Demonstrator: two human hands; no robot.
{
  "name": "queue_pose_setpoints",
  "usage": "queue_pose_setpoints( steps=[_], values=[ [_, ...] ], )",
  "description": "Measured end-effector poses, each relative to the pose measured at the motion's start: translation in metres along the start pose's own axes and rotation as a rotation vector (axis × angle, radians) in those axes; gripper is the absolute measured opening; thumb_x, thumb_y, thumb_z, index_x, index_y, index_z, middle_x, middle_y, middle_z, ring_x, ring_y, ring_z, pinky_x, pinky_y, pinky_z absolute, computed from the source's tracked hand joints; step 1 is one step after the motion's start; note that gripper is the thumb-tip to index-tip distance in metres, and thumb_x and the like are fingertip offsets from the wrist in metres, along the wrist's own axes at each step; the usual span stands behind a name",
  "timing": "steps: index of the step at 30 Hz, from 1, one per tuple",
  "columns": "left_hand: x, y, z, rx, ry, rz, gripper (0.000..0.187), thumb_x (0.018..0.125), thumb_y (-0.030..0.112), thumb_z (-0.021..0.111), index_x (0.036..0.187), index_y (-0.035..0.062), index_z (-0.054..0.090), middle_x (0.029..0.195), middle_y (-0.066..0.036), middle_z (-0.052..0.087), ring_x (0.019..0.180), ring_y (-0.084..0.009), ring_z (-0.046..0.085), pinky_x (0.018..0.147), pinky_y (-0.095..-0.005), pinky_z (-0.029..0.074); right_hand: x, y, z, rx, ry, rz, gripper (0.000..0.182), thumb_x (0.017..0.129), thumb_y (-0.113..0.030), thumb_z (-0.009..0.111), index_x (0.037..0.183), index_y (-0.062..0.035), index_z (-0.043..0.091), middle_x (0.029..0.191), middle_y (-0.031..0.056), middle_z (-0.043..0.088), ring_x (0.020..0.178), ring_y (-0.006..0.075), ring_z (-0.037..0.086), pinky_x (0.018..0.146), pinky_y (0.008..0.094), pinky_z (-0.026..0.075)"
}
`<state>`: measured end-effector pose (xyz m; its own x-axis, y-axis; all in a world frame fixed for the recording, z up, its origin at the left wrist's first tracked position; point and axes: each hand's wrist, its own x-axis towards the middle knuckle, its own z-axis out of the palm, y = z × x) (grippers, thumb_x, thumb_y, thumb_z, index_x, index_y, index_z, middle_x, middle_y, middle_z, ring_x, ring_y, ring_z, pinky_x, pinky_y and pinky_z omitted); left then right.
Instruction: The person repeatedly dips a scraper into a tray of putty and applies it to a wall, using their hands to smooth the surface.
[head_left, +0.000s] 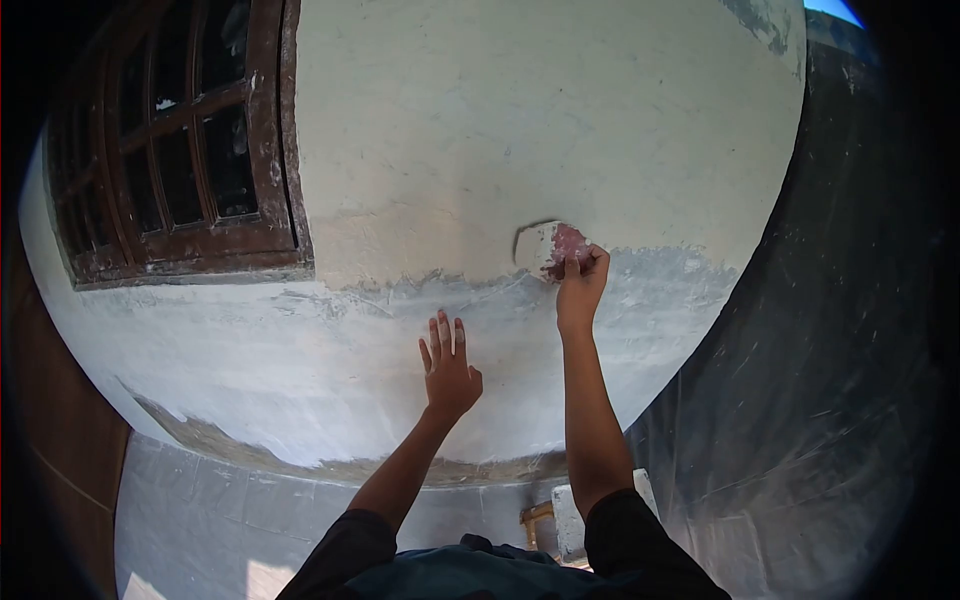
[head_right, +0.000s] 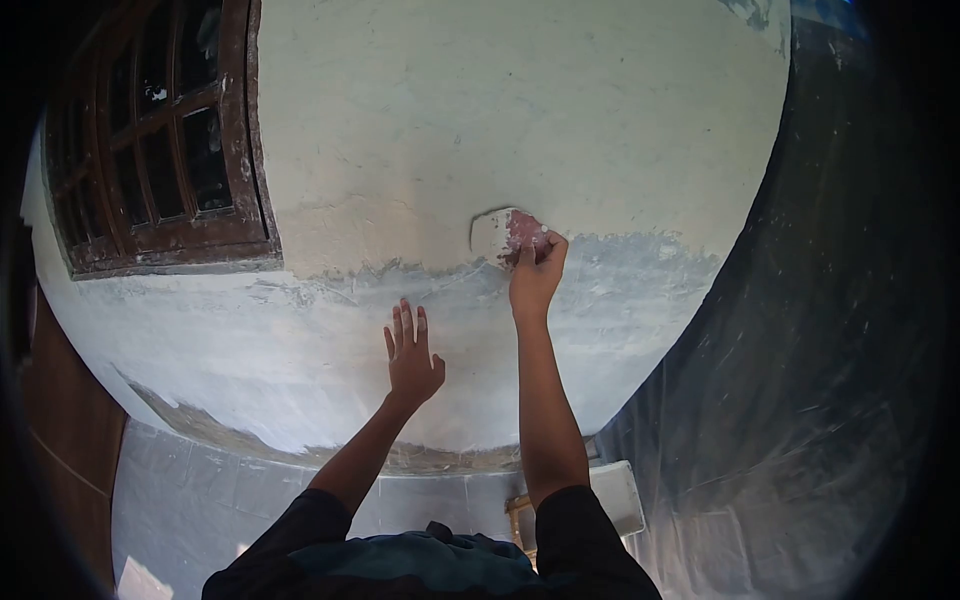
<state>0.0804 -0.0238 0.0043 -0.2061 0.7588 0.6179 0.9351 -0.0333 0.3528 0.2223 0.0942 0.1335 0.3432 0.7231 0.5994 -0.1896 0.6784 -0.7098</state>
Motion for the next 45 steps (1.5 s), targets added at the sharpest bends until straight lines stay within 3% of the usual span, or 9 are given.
queue_pose_setpoints(
  steps=[2, 8, 12, 16, 22, 26, 32, 42, 45],
  values=[
    [-0.002, 0.000, -0.001, 0.004, -0.012, 0.014, 0.083, 0.072, 0.012, 0.053, 0.144, -0.0013, 0.014, 0.152, -0.023, 0.003, 0.141, -0.0396, 0.003, 0.110, -0.0568, 0.007, -0.004, -0.001, 0.009, -0.149, -0.126, -0.045, 0.021, 0.087, 0.003, 0.050, 0.108, 0.0004, 0.045, 0.096, 0.0090, 0.052, 0.083, 0.0144, 0.052, 0.073, 0.0270, 0.045],
    [-0.001, -0.004, -0.009, 0.028, -0.064, 0.026, 0.083, 0.073, 0.012, 0.054, 0.145, 0.0009, 0.014, 0.152, -0.023, 0.002, 0.141, -0.0390, 0.003, 0.110, -0.0568, 0.007, -0.002, 0.010, -0.007, 0.020, 0.121, 0.094, 0.023, 0.087, 0.002, 0.052, 0.109, 0.0002, 0.045, 0.092, 0.0066, 0.050, 0.079, 0.0120, 0.049, 0.070, 0.0267, 0.044],
    [-0.004, -0.005, -0.008, 0.031, -0.059, 0.037, 0.082, 0.073, 0.013, 0.054, 0.145, 0.0022, 0.016, 0.152, -0.022, 0.003, 0.141, -0.0378, 0.004, 0.110, -0.0570, 0.007, -0.015, 0.009, 0.005, -0.055, -0.170, -0.002, 0.024, 0.088, 0.004, 0.049, 0.111, 0.0002, 0.045, 0.091, 0.0055, 0.049, 0.079, 0.0116, 0.048, 0.070, 0.0257, 0.045],
    [-0.003, -0.009, -0.012, 0.035, -0.080, 0.051, 0.082, 0.072, 0.014, 0.054, 0.145, 0.0024, 0.017, 0.152, -0.021, 0.003, 0.141, -0.0371, 0.004, 0.110, -0.0577, 0.007, -0.009, 0.007, -0.015, 0.052, 0.070, 0.118, 0.021, 0.088, 0.004, 0.048, 0.109, -0.0009, 0.045, 0.095, 0.0072, 0.052, 0.082, 0.0122, 0.052, 0.073, 0.0256, 0.045],
    [-0.003, -0.009, -0.013, 0.017, -0.076, 0.061, 0.082, 0.072, 0.014, 0.055, 0.144, 0.0019, 0.018, 0.152, -0.022, 0.004, 0.141, -0.0377, 0.004, 0.109, -0.0589, 0.007, -0.021, 0.006, 0.007, -0.025, -0.063, 0.057, 0.022, 0.089, 0.003, 0.049, 0.110, -0.0009, 0.044, 0.097, 0.0074, 0.052, 0.083, 0.0120, 0.053, 0.075, 0.0264, 0.046],
    [-0.001, -0.012, -0.011, 0.048, -0.094, 0.068, 0.086, 0.072, 0.016, 0.059, 0.145, 0.0034, 0.016, 0.152, -0.023, 0.001, 0.141, -0.0389, 0.004, 0.109, -0.0593, 0.010, -0.014, 0.016, -0.007, 0.182, 0.197, 0.210, 0.021, 0.090, 0.002, 0.049, 0.110, -0.0015, 0.045, 0.096, 0.0069, 0.054, 0.079, 0.0120, 0.052, 0.072, 0.0281, 0.046],
    [-0.004, -0.011, -0.011, 0.007, -0.098, 0.063, 0.085, 0.072, 0.015, 0.056, 0.145, 0.0019, 0.016, 0.152, -0.022, 0.003, 0.141, -0.0394, 0.003, 0.108, -0.0609, 0.008, -0.024, 0.020, 0.005, 0.083, 0.017, 0.087, 0.024, 0.087, 0.003, 0.050, 0.111, -0.0003, 0.047, 0.095, 0.0058, 0.051, 0.080, 0.0108, 0.050, 0.070, 0.0243, 0.044],
    [-0.003, -0.014, -0.012, 0.074, -0.125, 0.086, 0.085, 0.072, 0.016, 0.056, 0.146, 0.0047, 0.014, 0.152, -0.022, 0.003, 0.141, -0.0384, 0.004, 0.108, -0.0608, 0.007, -0.025, 0.016, 0.007, -0.001, 0.050, 0.095, 0.027, 0.087, 0.004, 0.050, 0.113, 0.0014, 0.045, 0.094, 0.0080, 0.052, 0.082, 0.0129, 0.051, 0.074, 0.0268, 0.044],
    [-0.003, -0.015, -0.012, 0.066, -0.110, 0.092, 0.086, 0.072, 0.016, 0.055, 0.146, 0.0047, 0.015, 0.152, -0.022, 0.003, 0.141, -0.0385, 0.004, 0.108, -0.0608, 0.006, -0.026, 0.011, -0.009, 0.201, 0.249, 0.217, 0.025, 0.088, 0.003, 0.050, 0.112, 0.0012, 0.044, 0.095, 0.0077, 0.051, 0.081, 0.0133, 0.052, 0.074, 0.0269, 0.047]
  ],
)
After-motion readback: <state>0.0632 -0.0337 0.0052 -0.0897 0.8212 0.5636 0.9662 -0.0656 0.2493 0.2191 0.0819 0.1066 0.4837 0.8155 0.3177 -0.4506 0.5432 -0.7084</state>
